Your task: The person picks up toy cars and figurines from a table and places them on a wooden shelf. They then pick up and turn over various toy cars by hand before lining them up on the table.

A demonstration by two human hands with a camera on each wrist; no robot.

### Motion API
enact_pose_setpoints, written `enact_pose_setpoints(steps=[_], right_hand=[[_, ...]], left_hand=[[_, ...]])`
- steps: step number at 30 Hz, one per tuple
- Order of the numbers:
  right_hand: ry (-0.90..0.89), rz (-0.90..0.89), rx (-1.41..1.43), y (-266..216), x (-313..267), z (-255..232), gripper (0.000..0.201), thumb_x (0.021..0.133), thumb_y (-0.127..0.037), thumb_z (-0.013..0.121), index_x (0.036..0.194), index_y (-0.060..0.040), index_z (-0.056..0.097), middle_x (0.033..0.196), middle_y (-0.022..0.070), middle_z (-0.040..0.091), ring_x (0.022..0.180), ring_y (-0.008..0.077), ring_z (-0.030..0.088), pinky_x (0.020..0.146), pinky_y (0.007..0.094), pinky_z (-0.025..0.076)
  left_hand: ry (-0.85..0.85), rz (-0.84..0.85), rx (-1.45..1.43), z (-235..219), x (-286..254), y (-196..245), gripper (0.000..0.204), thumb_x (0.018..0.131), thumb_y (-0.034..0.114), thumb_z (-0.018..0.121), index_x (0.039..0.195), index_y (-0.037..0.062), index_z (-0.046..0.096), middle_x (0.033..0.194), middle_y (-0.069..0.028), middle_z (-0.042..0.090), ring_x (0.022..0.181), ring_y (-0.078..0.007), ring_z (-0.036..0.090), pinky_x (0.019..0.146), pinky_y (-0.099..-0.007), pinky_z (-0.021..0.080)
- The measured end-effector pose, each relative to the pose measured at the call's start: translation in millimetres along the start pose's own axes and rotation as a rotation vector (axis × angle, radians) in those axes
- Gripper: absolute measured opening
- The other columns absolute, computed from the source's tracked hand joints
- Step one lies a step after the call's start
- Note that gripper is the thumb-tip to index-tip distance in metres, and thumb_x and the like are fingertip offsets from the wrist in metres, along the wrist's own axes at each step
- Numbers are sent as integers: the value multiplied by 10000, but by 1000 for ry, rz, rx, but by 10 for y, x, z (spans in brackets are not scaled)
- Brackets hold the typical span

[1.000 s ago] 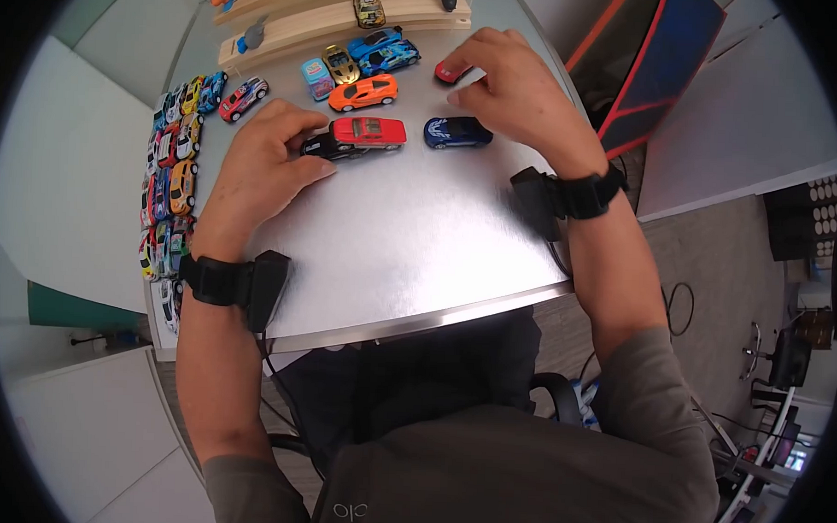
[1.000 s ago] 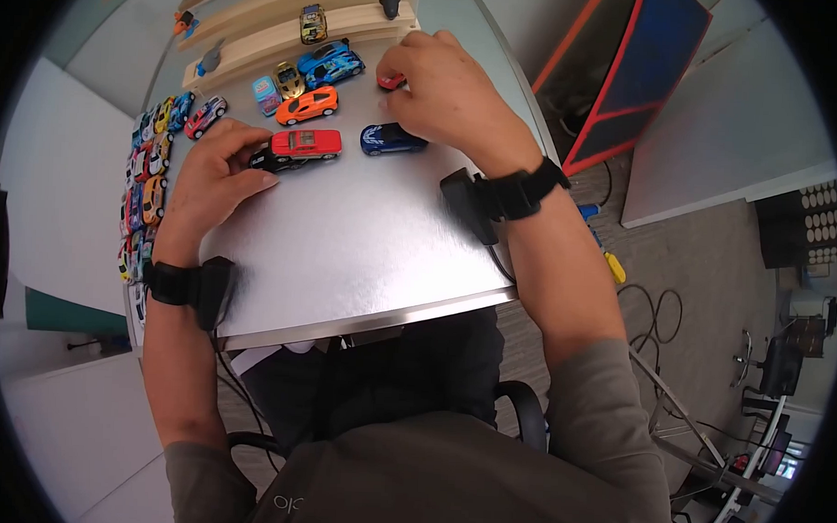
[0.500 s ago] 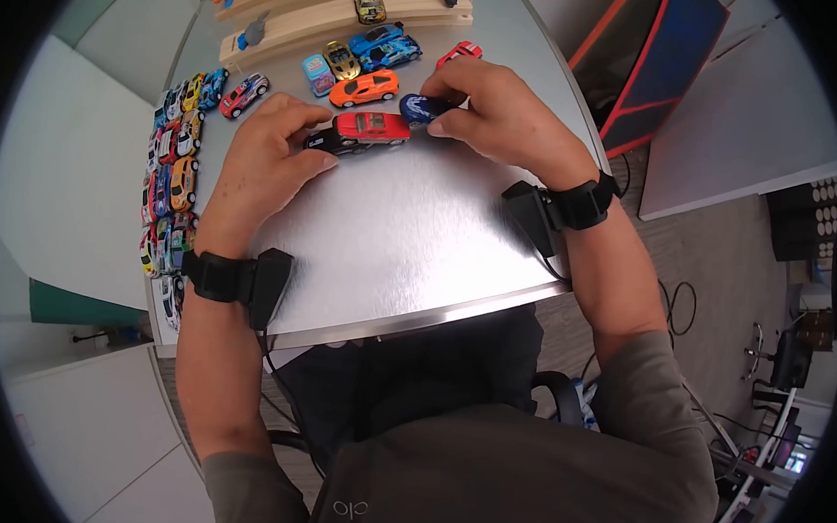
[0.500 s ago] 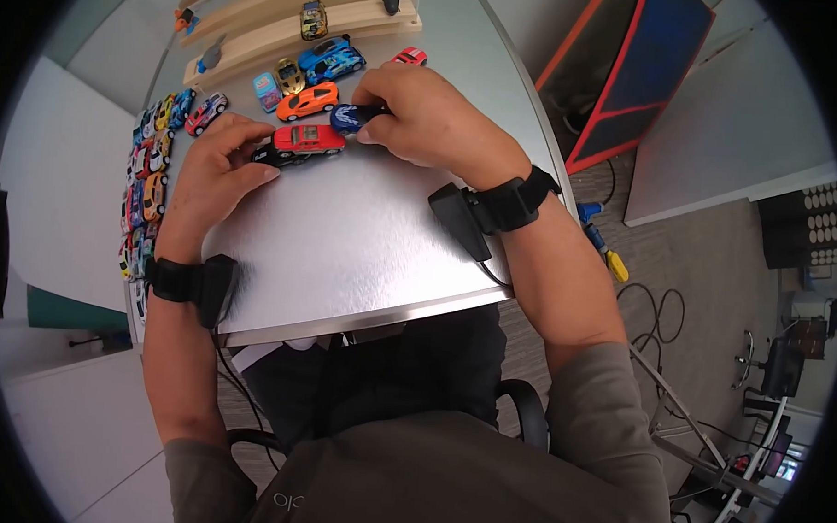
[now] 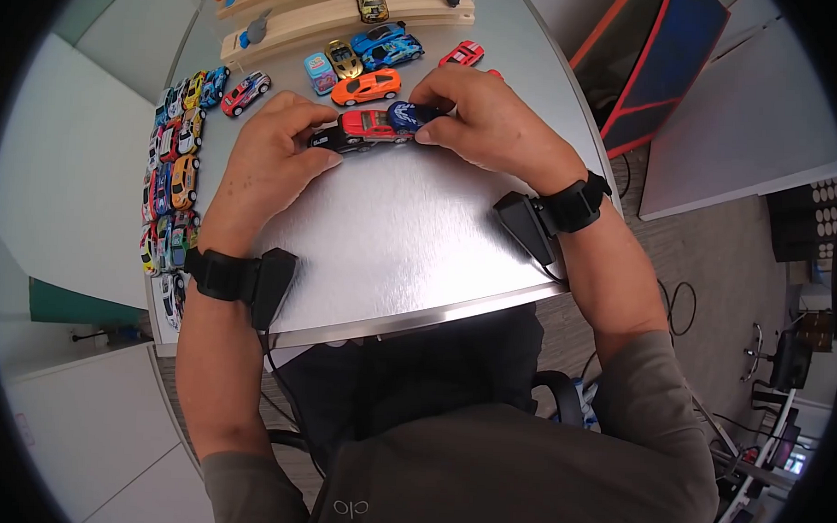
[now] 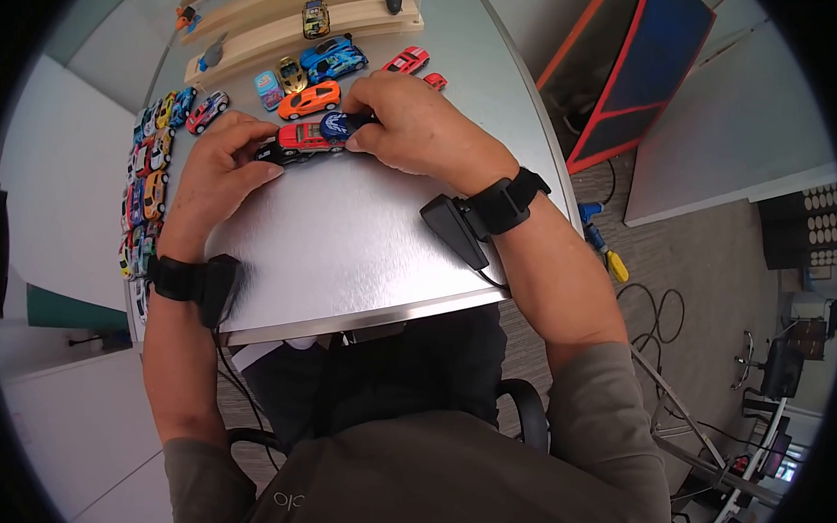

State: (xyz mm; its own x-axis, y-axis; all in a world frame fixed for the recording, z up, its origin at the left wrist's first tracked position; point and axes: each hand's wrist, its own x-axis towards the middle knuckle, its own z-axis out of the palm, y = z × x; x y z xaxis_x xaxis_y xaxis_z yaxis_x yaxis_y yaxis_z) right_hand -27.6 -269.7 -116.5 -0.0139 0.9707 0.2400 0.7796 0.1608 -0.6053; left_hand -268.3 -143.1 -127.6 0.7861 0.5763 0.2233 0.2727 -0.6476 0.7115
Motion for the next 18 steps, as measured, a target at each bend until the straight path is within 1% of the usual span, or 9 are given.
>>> enact_pose_setpoints(steps=[4, 9, 15, 18], right_hand=[[-4, 8, -2, -2, 0, 4, 298, 818, -72, 767, 1086, 12, 671, 989, 130, 676, 913, 241, 675, 816, 345, 530], [-4, 3, -25, 2, -7, -3, 363, 793, -124, 795, 1104, 15, 668, 1002, 139, 670, 918, 254, 669, 824, 356, 529], [-21, 32, -21, -25, -14, -20, 411, 783, -142, 804, 1136, 15, 666, 1019, 150, 674, 936, 271, 670, 839, 363, 528], [-16, 13, -33, -6, -11, -21, 427, 778, -154, 807, 1143, 16, 665, 1024, 153, 676, 942, 277, 672, 837, 374, 532]], left_hand=[[-1, -13, 2, -2, -1, 9, 426, 729, -24, 782, 1147, -4, 703, 1008, -13, 584, 809, -95, 535, 721, -228, 446], [2, -18, 1, 3, -2, 23, 431, 722, -23, 788, 1144, -5, 703, 1011, -12, 585, 811, -95, 534, 726, -227, 445], [-5, -48, 18, -4, 2, 48, 443, 714, -26, 796, 1146, 1, 702, 1011, -12, 584, 827, -103, 534, 738, -230, 446], [-3, -59, 17, -4, -3, 56, 448, 711, -26, 798, 1147, 3, 702, 1012, -13, 582, 835, -105, 535, 741, -230, 448]])
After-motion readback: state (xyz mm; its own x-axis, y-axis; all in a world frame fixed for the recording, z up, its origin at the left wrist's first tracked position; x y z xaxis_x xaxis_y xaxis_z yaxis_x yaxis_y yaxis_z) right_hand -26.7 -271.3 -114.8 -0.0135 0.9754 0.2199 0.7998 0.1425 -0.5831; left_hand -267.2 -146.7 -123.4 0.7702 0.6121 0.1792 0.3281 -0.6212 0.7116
